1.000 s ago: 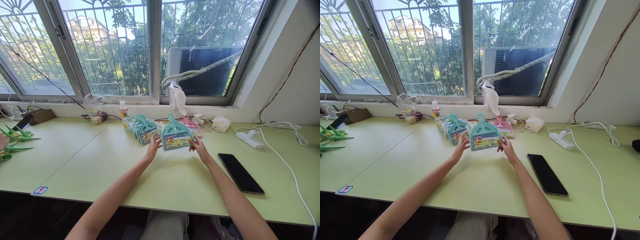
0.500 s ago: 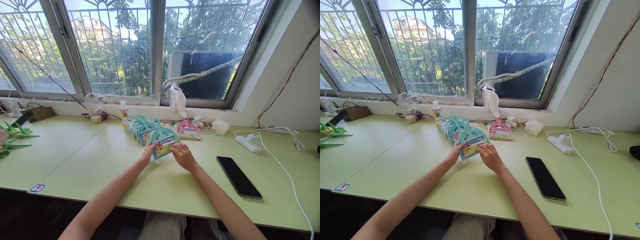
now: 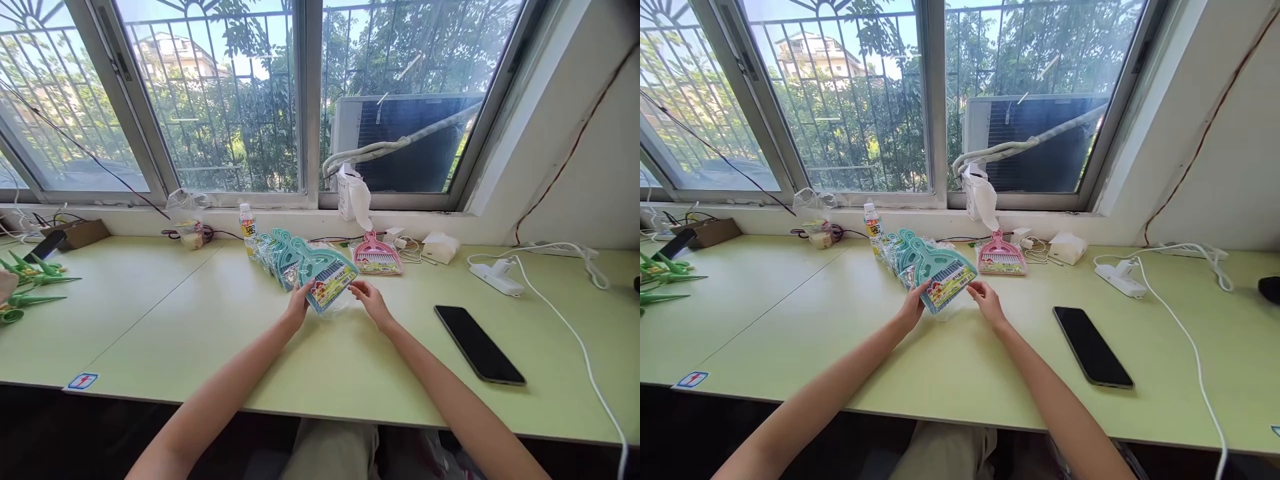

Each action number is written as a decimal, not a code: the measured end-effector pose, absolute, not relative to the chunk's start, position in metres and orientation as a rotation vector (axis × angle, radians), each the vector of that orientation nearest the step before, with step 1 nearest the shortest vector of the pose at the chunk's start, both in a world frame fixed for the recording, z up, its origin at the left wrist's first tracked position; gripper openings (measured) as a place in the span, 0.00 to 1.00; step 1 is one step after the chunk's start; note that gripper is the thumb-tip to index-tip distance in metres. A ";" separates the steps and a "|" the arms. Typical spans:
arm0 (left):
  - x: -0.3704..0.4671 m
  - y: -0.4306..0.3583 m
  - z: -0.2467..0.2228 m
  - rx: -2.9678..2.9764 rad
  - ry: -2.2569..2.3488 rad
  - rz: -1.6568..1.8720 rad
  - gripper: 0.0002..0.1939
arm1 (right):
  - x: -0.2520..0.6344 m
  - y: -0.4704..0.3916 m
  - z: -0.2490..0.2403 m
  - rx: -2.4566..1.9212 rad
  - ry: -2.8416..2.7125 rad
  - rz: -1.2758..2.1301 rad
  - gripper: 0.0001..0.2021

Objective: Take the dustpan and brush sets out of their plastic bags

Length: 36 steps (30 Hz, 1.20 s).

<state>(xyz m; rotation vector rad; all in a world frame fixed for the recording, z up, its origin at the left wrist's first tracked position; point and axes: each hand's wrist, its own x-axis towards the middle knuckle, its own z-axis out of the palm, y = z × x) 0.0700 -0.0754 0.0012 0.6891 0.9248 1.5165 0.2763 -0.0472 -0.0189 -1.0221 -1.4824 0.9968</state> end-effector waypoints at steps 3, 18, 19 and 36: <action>0.074 -0.078 0.000 0.752 0.876 1.453 0.31 | 0.280 -0.046 -0.019 -0.960 -1.349 1.259 0.27; 0.062 -0.074 0.004 0.987 0.768 1.213 0.26 | 0.283 -0.053 -0.005 -0.838 -1.141 1.334 0.31; 0.061 -0.072 0.004 0.959 0.806 1.254 0.26 | 0.283 -0.054 -0.003 -0.834 -1.139 1.334 0.32; 0.037 -0.058 0.027 0.782 0.917 1.620 0.17 | 0.288 -0.061 0.012 -0.768 -1.139 1.373 0.30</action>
